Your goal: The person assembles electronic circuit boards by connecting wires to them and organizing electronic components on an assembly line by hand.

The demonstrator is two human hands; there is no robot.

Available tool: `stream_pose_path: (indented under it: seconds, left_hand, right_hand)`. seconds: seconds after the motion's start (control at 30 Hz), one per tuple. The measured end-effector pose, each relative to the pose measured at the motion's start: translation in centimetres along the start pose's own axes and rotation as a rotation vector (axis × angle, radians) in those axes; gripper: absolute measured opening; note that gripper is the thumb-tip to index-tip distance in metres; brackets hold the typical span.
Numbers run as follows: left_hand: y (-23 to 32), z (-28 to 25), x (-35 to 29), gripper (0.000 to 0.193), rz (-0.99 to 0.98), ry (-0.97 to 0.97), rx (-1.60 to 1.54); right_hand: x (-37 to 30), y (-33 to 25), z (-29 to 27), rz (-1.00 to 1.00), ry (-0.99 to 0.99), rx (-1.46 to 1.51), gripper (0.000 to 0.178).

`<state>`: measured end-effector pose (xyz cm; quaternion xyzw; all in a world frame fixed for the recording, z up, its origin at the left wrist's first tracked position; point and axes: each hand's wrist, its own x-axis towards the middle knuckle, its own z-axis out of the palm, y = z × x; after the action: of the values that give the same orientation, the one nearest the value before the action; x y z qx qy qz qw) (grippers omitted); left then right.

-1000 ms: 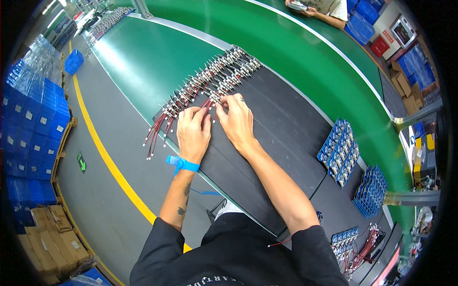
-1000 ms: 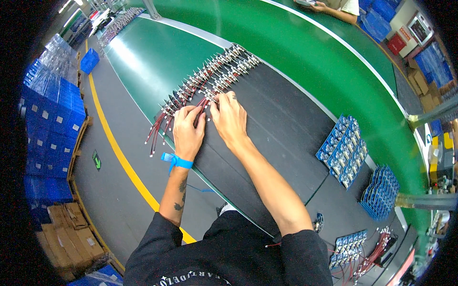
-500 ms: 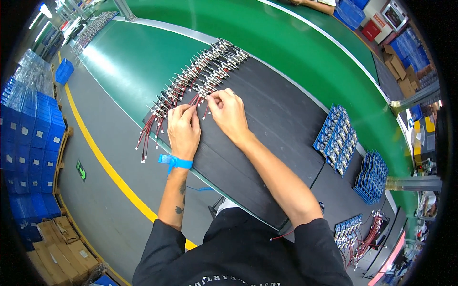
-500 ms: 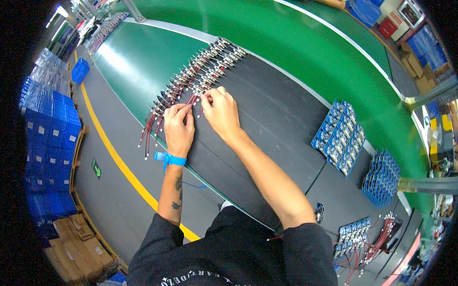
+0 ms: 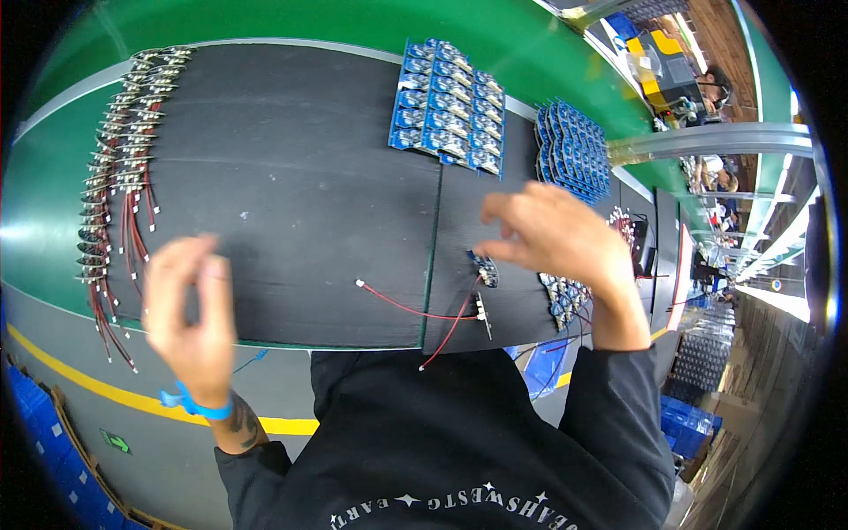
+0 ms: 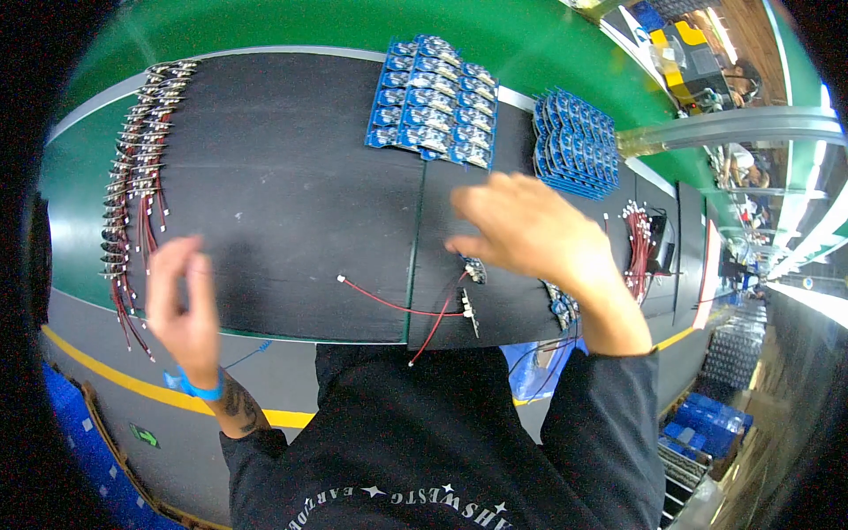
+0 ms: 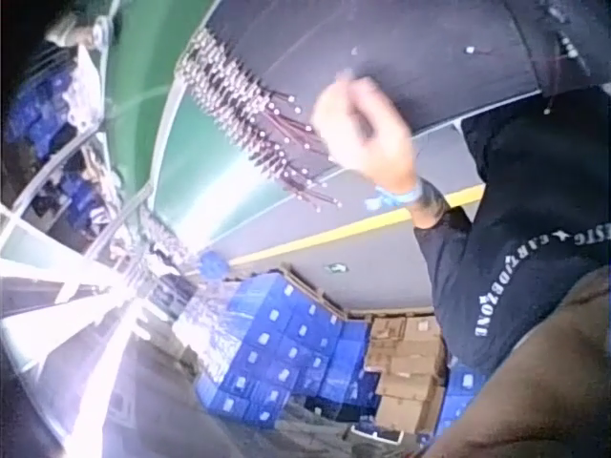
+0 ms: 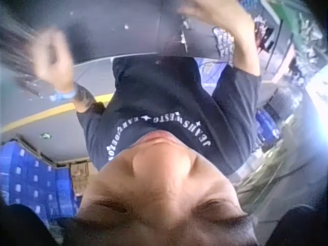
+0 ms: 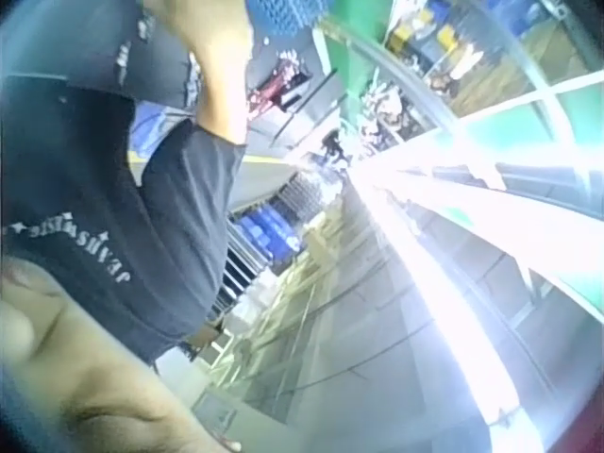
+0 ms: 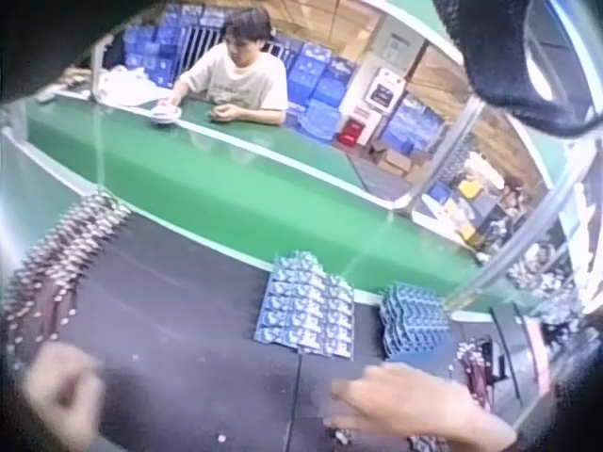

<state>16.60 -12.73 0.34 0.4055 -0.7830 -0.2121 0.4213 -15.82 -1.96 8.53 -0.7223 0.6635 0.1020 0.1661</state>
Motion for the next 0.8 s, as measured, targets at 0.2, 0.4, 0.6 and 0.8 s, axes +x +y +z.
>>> stream_pose_path:
  seconds: [0.2,0.4,0.6,0.8]
  left_hand:
    - [6.6,7.8,-4.8,0.036,0.286,-0.492,-0.287]
    - [9.5,11.9,-9.0,0.026,0.416,-0.665,-0.019]
    - [8.5,12.8,-7.5,0.013,0.216,-0.4,-0.284]
    - [6.5,7.0,-4.6,0.011,-0.133,-0.242,-0.375]
  right_hand:
    - [-3.3,0.8,5.6,0.337,-0.017,0.439,0.03]
    - [-3.3,0.1,8.0,0.334,0.078,0.688,0.027]
    - [-1.4,-0.9,6.7,0.352,0.302,0.76,0.019]
    - [5.1,-5.3,4.1,0.079,0.359,1.106,0.015]
